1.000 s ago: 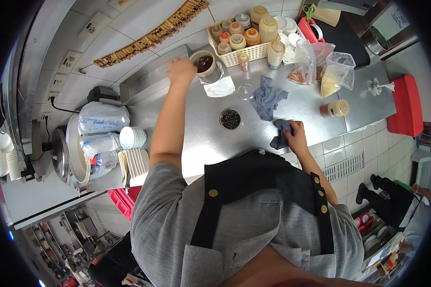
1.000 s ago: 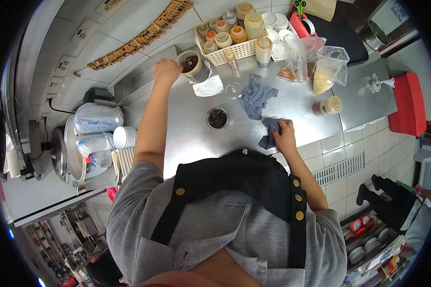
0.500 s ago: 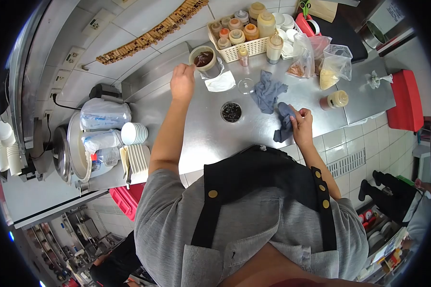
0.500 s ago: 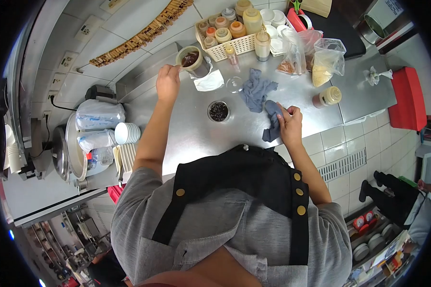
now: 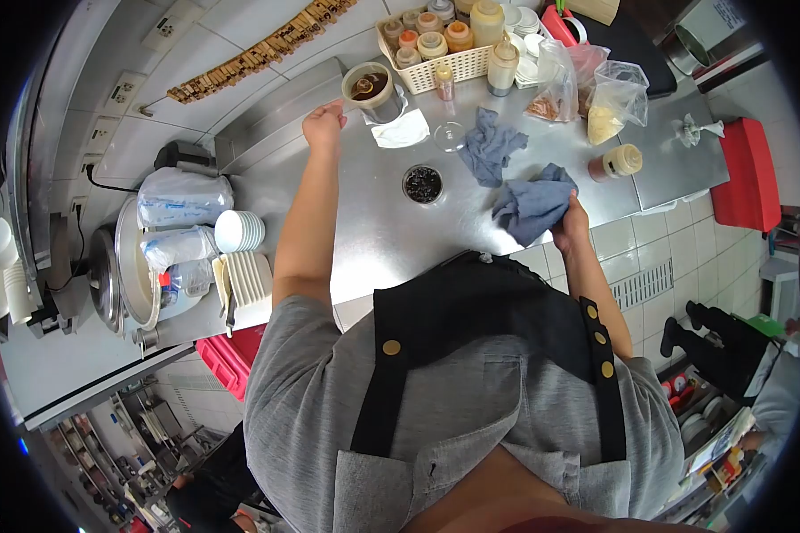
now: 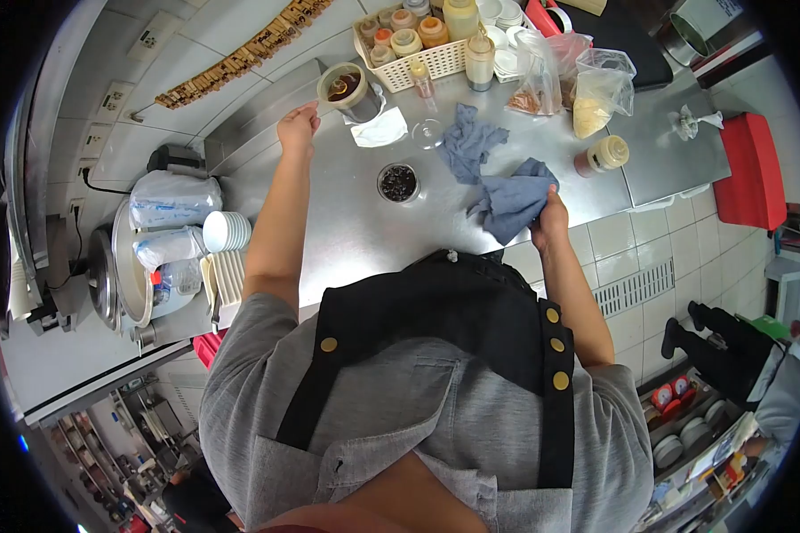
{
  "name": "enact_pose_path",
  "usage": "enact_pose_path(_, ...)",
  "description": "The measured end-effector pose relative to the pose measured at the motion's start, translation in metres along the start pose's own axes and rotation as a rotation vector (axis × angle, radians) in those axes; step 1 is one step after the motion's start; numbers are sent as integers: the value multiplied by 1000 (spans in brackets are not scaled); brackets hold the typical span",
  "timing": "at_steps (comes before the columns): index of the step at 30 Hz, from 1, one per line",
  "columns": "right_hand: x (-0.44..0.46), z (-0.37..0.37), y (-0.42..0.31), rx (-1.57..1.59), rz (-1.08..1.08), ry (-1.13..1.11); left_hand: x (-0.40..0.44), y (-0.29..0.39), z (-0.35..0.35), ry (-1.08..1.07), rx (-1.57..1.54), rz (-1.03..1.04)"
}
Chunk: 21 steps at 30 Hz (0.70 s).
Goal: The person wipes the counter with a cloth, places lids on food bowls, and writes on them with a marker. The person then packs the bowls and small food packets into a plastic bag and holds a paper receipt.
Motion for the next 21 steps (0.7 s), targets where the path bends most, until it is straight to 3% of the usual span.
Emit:
enact_pose_path(2,6,-14,7,-258,83,83,-3,-10,2,-1,-465,-251)
enact_pose_path(6,2,-14,9,-399,70,80,-29,-2,1,-106,-540,-268)
enact_pose_path(8,6,-19,11,-418,63,86,-63,22,11,-335,-301,-112)
enact_pose_path(9,8,-19,10,-432,41,79,-80,23,14,-335,-303,-120)
enact_pose_path(11,6,-16,8,-418,47,87,-114,33,32,-448,274,2)
enact_pose_path(12,4,-12,6,-426,48,70,-128,31,38,-449,275,-2)
enact_pose_path(14,3,-9,4,-433,53,54,-156,40,58,-476,834,345)
enact_pose_path(15,3,-9,3,-430,58,53,-162,35,63,-477,834,343)
enact_pose_path(17,5,-9,3,-428,66,52,-180,35,77,-508,914,649)
enact_pose_path(21,6,-10,3,-498,75,59,-171,8,85,-523,923,499)
Point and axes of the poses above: each hand's wrist, its own x-axis towards the middle knuckle, its own z-axis out of the palm, y = z × x, the point moved 6 cm from there along x, towards the middle knuckle, and after that the axes turned 12 degrees about -y, right-handed, at the moved point
